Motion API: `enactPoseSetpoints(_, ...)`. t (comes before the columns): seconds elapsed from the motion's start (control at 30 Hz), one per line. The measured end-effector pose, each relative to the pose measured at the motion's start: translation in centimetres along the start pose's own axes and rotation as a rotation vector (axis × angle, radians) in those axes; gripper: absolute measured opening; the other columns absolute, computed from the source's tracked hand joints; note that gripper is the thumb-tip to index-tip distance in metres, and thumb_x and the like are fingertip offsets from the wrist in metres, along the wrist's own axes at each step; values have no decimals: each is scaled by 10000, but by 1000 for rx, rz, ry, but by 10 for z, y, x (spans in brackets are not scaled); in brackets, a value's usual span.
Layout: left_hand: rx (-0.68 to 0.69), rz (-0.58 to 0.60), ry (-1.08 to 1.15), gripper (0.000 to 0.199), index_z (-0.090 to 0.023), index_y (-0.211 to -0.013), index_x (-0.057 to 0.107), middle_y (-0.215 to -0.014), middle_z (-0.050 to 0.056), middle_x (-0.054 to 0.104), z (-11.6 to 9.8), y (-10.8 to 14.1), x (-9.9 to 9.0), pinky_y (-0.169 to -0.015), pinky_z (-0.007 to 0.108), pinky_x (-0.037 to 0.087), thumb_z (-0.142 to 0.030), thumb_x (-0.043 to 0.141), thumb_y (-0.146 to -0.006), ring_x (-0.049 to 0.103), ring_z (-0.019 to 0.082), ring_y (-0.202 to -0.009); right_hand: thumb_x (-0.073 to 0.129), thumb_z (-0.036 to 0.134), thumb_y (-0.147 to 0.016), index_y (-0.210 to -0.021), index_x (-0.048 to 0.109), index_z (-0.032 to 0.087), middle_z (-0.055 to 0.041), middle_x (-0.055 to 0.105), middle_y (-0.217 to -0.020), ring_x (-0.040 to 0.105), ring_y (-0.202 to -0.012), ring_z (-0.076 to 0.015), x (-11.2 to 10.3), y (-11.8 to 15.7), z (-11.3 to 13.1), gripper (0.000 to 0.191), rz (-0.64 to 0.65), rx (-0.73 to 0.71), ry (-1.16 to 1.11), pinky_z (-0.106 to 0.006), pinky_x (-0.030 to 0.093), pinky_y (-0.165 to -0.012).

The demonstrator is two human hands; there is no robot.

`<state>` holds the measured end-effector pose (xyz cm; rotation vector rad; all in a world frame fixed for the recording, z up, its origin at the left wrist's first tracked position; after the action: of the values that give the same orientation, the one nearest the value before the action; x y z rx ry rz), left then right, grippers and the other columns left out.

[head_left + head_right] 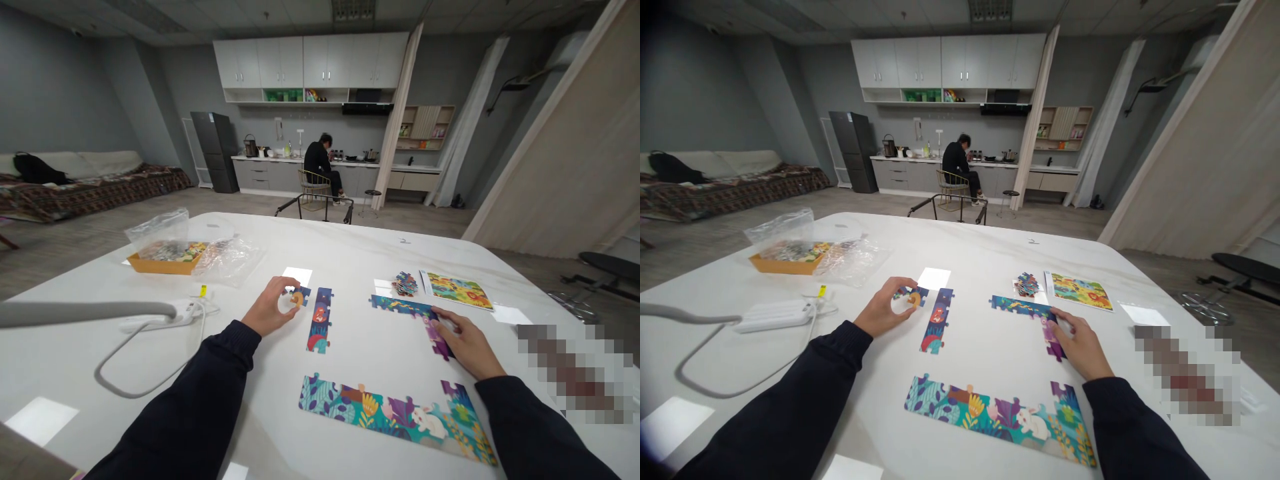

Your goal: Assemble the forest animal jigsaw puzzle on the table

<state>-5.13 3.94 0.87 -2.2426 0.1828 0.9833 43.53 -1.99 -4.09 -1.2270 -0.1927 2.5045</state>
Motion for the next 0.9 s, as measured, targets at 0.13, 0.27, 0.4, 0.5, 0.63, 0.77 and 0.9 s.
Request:
enactPoseSetpoints(0.13,24,17,57,400,-250,-1203,576,-1254,78,640,-23,-2,11,-984,417,537,-213,680,-819,586,273,-1203,567,548,-848,-1270,725,202,-134,720,-1180,651,-968,-297,-1,1,3,568,-1,-11,-14,-467,543,-869)
enactPoseSetpoints(0.27,9,48,146,365,-253,-1134,615,-1221,64,660,-53,-18,35,-992,419,525,-173,702,-788,601,266,-1168,578,545,-857,-1263,729,193,-138,722,-1173,645,-997,-301,-1,1,6,558,-2,-11,-24,-468,539,-880)
enactPoseSetpoints(0.4,2,196,173,327,-251,-989,713,-1115,47,690,-72,-52,84,-1019,401,510,-105,752,-699,637,252,-1093,573,526,-867,-1269,722,191,-137,714,-1188,648,-1010,-300,0,1,4,544,-3,-10,-37,-469,539,-879)
enactPoseSetpoints(0.5,-93,231,140,335,-238,-981,753,-1044,63,692,-69,-74,121,-927,386,553,-140,797,-663,661,253,-997,569,500,-878,-1278,714,203,-128,712,-1189,656,-1009,-294,1,1,1,519,-3,-6,-47,-461,542,-869)
enactPoseSetpoints(0.63,-132,205,109,310,-221,-995,772,-1006,81,691,-61,-85,148,-904,395,564,-151,764,-692,660,257,-958,576,483,-878,-1258,723,198,-128,715,-1172,654,-1021,-298,1,1,1,498,-7,-14,-67,-476,538,-886)
enactPoseSetpoints(0.77,-117,200,95,301,-226,-991,785,-1047,86,705,-60,-86,155,-966,415,550,-145,753,-702,653,273,-1013,583,481,-870,-1238,733,192,-135,722,-1158,650,-1056,-312,1,1,5,492,-29,-19,-96,-487,541,-893)
enactPoseSetpoints(0.9,-73,227,74,261,-234,-948,805,-1052,82,710,-62,-88,154,-1019,429,526,-145,739,-712,651,275,-1035,589,474,-860,-1228,735,194,-131,728,-1148,660,-1045,-308,0,2,8,485,-38,-13,-105,-489,541,-913)
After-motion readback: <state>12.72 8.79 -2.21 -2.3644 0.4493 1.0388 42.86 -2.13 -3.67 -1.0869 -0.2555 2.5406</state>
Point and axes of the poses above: each hand's wrist, its own y-axis away from the middle knuckle, its own x-axis out of the palm, z = x × y, the point moved 1 cm from there along -y, towards the middle knuckle
